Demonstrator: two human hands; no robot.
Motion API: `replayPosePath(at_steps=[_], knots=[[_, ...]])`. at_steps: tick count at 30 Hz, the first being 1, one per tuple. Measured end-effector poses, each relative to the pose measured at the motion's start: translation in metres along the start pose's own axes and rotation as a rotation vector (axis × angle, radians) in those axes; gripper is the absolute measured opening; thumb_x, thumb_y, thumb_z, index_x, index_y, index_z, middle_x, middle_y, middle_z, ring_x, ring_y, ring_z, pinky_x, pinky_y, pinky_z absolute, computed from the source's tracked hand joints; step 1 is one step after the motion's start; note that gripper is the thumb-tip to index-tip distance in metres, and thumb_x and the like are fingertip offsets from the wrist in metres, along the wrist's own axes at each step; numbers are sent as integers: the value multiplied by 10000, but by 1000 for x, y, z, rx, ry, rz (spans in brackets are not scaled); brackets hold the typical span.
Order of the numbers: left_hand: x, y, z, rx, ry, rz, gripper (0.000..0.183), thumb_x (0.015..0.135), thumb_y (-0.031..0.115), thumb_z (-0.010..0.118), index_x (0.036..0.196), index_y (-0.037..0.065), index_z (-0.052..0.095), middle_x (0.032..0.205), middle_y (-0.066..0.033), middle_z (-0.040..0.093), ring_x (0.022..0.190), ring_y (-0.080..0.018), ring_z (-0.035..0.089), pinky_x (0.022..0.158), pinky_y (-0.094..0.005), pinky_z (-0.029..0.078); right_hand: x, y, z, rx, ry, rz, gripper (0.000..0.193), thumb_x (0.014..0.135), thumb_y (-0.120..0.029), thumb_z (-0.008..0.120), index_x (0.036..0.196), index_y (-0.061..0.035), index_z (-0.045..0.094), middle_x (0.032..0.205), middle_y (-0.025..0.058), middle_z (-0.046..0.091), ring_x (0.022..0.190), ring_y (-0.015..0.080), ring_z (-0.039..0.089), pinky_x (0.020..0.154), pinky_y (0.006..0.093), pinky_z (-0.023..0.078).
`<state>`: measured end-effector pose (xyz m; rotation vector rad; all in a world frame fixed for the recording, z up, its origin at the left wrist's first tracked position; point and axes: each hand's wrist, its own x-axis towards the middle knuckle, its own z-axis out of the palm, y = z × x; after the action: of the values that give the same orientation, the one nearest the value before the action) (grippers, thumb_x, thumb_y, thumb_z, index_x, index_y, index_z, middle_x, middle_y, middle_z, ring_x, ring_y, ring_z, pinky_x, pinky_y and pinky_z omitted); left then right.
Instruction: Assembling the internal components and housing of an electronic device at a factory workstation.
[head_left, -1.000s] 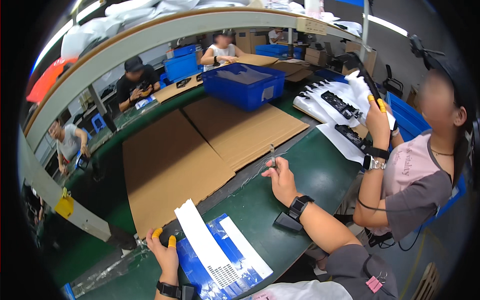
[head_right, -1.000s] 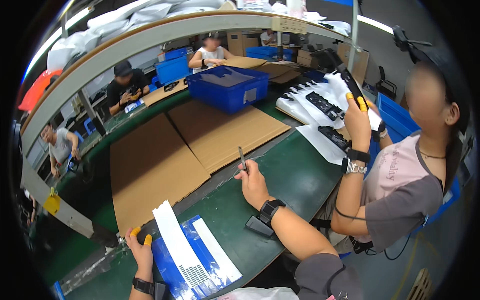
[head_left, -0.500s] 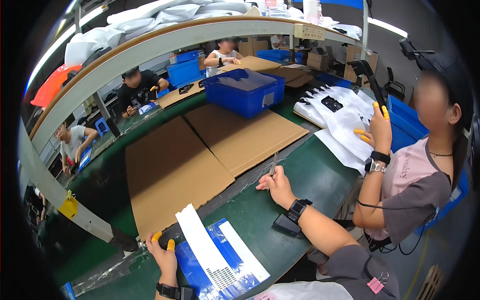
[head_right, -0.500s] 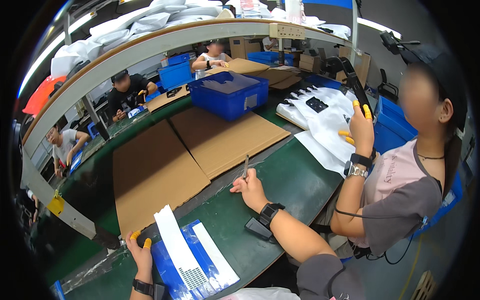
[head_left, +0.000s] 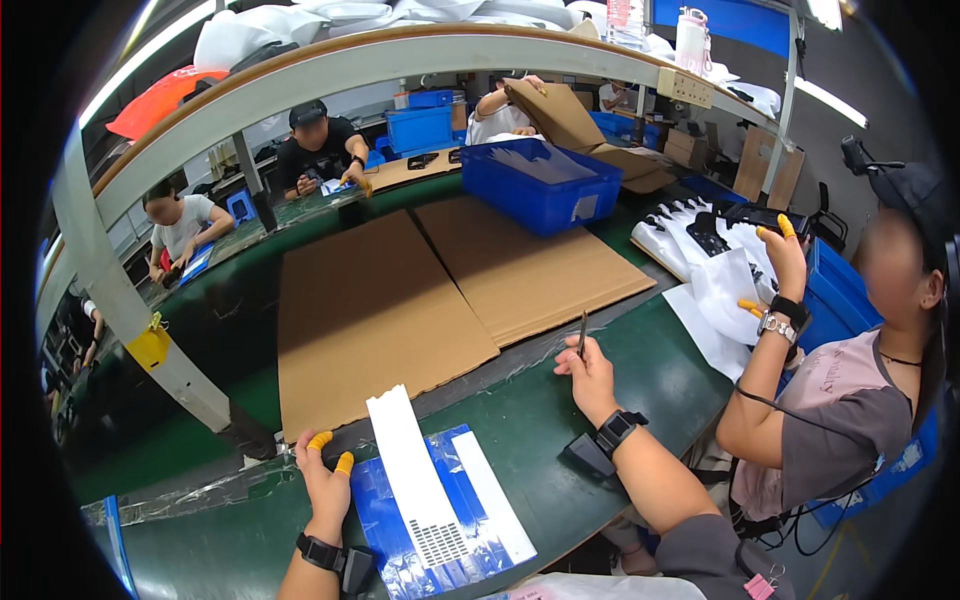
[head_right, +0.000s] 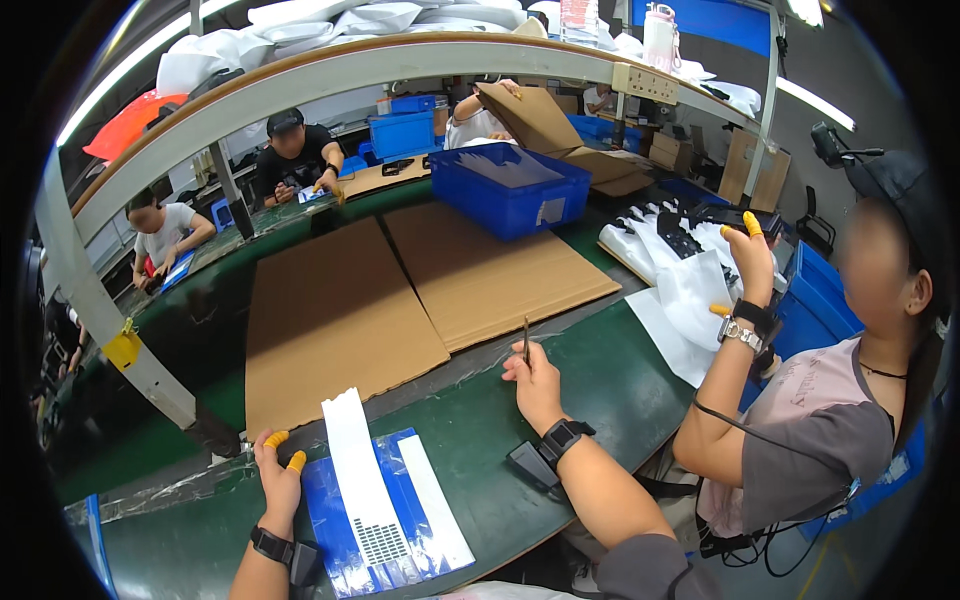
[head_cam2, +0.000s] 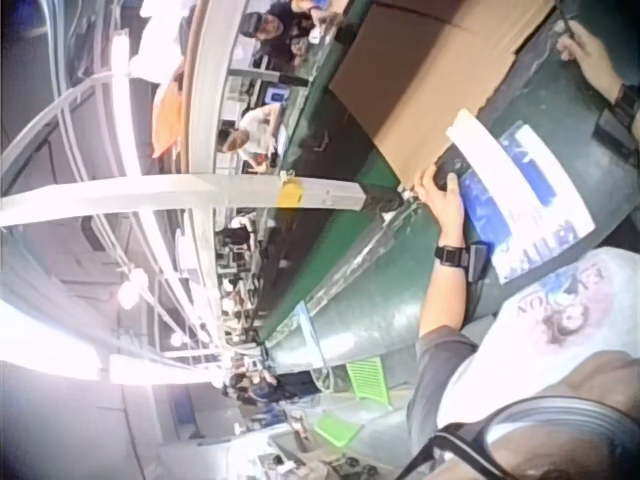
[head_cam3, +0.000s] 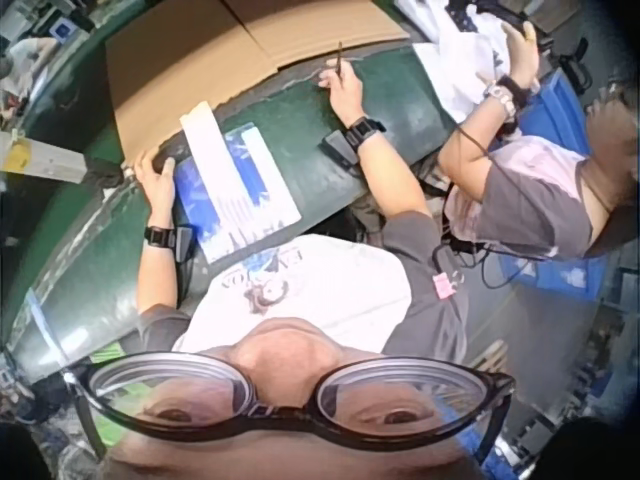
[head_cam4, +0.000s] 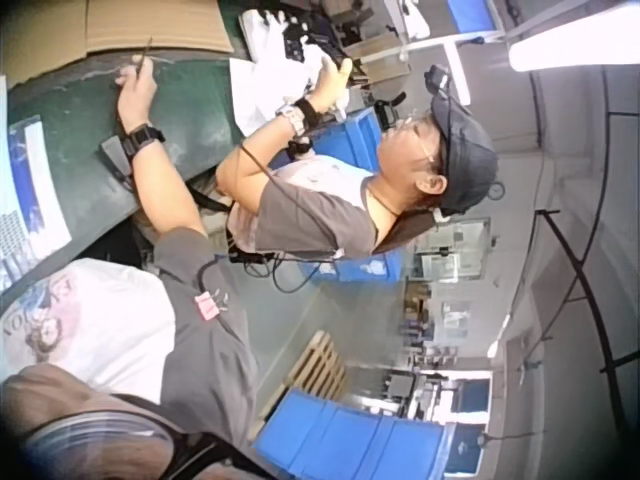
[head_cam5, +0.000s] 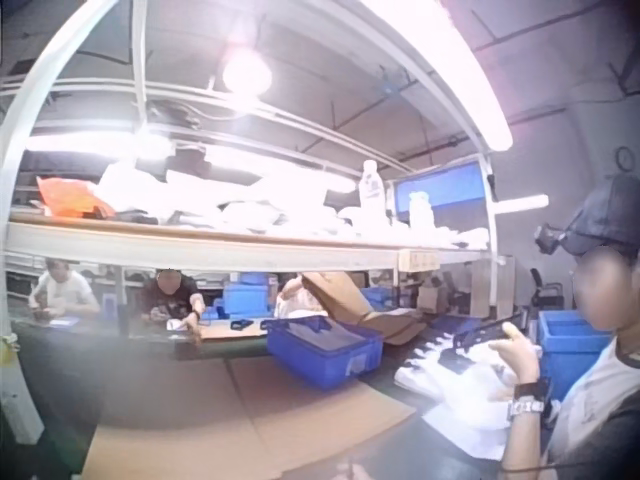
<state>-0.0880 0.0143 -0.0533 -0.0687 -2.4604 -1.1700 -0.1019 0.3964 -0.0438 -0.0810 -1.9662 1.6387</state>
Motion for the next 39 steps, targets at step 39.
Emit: replayPosePath(at_steps=[39], knots=[[-5,9,-7,-23,-41,-31,348,664,43,628,985,-2,502,1185,-149,327,1097,-310,305,946,-344,261,-9,-12,-4,-571,-259,-57,169,675,-134,647,737,4,571,605,101,564,537,180,533,535,274,422]])
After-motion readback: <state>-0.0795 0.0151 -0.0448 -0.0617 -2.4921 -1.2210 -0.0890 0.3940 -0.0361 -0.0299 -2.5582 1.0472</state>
